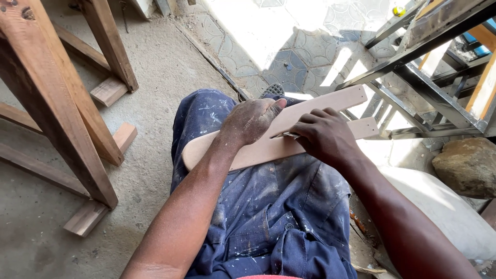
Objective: Sanding a curved wooden furniture component by hand using sandpaper to smooth the surface.
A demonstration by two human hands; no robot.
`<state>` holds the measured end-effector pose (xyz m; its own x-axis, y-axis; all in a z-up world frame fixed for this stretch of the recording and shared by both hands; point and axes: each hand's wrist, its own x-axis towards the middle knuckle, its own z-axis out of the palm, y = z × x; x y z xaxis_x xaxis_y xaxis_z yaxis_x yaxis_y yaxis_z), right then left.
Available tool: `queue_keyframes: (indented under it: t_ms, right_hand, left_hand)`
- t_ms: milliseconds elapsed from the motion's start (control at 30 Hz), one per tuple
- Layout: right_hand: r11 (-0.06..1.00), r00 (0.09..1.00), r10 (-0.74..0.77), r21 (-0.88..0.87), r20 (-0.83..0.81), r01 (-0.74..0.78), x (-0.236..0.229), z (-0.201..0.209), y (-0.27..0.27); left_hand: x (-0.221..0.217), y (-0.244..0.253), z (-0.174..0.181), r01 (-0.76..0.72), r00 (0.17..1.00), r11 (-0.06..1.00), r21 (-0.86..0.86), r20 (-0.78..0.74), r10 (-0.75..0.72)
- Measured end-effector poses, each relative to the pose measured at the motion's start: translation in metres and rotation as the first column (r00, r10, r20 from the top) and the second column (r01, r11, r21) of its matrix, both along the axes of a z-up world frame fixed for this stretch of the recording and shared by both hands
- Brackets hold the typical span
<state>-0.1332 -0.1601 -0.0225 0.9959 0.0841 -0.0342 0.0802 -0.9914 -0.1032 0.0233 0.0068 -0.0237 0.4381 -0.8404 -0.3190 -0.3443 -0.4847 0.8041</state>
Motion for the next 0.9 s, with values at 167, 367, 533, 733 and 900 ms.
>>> queue_keyframes:
  t_ms: [167,367,533,733,900]
  right_hand:
    - [0.988,0.983,0.14,0.043,0.123,-0.146,0.012,-0.012,0.012]
    - [0.992,0.977,0.116,0.031,0.177,-0.123,0.005,-0.024,0.011]
    - [0.984,0.98,0.075,0.147,0.182,-0.103,0.005,-0.021,0.008]
    - [0.99,0.968,0.064,0.11,0.244,-0.093,0.004,-0.022,0.025]
    - [0.989,0.937,-0.014,0.143,0.348,-0.038,-0.007,-0.033,0.027]
  left_hand:
    - [0.002,0.0,-0.004,0.003,1.0,1.0,-0.001,-0.008,-0.003]
    - [0.005,-0.003,-0.009,0.013,1.0,1.0,0.008,-0.02,-0.013]
    - [0.008,-0.005,-0.013,0.012,1.0,1.0,0.011,-0.003,-0.012]
    - [0.007,-0.002,-0.011,-0.016,1.0,1.0,-0.012,-0.024,0.016]
    - [0.008,-0.004,-0.013,-0.014,1.0,1.0,-0.001,-0.021,0.014]
